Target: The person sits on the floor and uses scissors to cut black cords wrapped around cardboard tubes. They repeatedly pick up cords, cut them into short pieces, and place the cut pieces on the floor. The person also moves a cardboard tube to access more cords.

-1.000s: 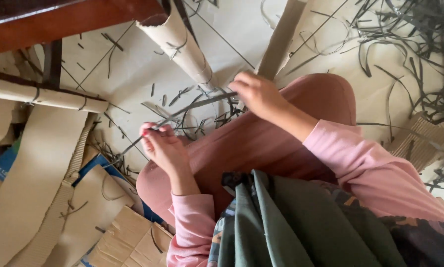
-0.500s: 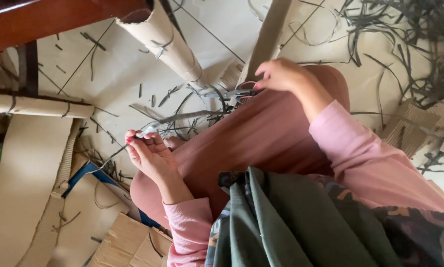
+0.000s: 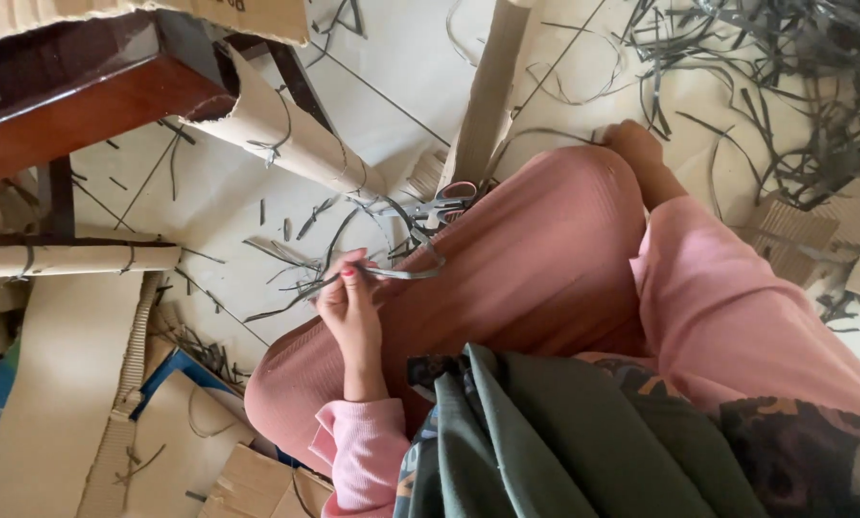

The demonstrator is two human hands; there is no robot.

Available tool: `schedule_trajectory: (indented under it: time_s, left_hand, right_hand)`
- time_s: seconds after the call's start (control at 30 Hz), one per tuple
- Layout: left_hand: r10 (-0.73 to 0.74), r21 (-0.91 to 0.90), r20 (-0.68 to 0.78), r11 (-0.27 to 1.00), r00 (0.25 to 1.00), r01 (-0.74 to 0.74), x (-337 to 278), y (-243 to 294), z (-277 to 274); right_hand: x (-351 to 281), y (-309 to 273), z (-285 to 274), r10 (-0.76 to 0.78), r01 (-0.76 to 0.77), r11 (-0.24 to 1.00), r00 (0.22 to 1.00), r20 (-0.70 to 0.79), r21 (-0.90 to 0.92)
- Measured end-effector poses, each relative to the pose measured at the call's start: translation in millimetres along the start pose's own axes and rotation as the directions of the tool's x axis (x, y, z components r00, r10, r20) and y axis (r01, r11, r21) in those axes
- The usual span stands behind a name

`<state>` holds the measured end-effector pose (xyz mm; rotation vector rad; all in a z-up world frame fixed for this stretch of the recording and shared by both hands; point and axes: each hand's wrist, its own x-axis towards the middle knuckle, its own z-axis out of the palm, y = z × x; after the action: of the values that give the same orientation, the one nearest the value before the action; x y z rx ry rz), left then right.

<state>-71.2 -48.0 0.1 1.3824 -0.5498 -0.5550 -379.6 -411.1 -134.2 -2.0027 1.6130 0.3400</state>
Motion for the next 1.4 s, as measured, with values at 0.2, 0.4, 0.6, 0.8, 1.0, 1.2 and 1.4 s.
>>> schedule_trajectory:
  time_s: [0.2,0.4,0.6,0.8,1.0,1.2,1.4]
  left_hand:
    - [0.038,-0.065,0.062,0.997,0.997,-0.034,2.1,-1.8,31.7]
    - [0.119,-0.053,0.191,0.992,0.974,-0.111,-2.0,4.8,69.4]
    - [-0.033,-0.051,0.221,0.998,0.975,0.045,-6.5,-14.2,59.3]
    - [-0.075,0.426,0.478,0.891,0.875,-0.156,-3.3,-73.4,61.5]
    - [-0.193,0.548,0.555,0.817,0.809,-0.181,0.5,-55.2,58.4]
    - [-0.187,0.581,0.574,0.779,0.797,-0.236,-5.2,-58.3,61.2]
    - [-0.097,0.616,0.616,0.678,0.782,-0.402,-7.9,-52.2,70.5]
  right_hand:
    - [-86.5,-105.6,-102.8,-0.263,0.293,0.752,0.955,-0.138,0.590]
    - [-192.8,-206.4,-110.2,-0.757,0.646,0.650,0.597,0.266,0.400]
    - [-161.7,-247.4,-160.0,-0.512,0.498,0.859,0.833,0.212,0.116]
    - [16.7,-308.0,-183.8,-0.428,0.433,0.901,0.898,0.105,-0.031]
    - [79.7,-341.4,-172.7,-0.441,0.453,0.870,0.891,-0.104,0.194]
    - [35.1,-233.9,-36.6,-0.582,0.591,0.803,0.806,0.112,-0.078]
    - [-56.9,-114.9,-74.7,-0.350,0.326,0.928,0.929,0.119,0.180]
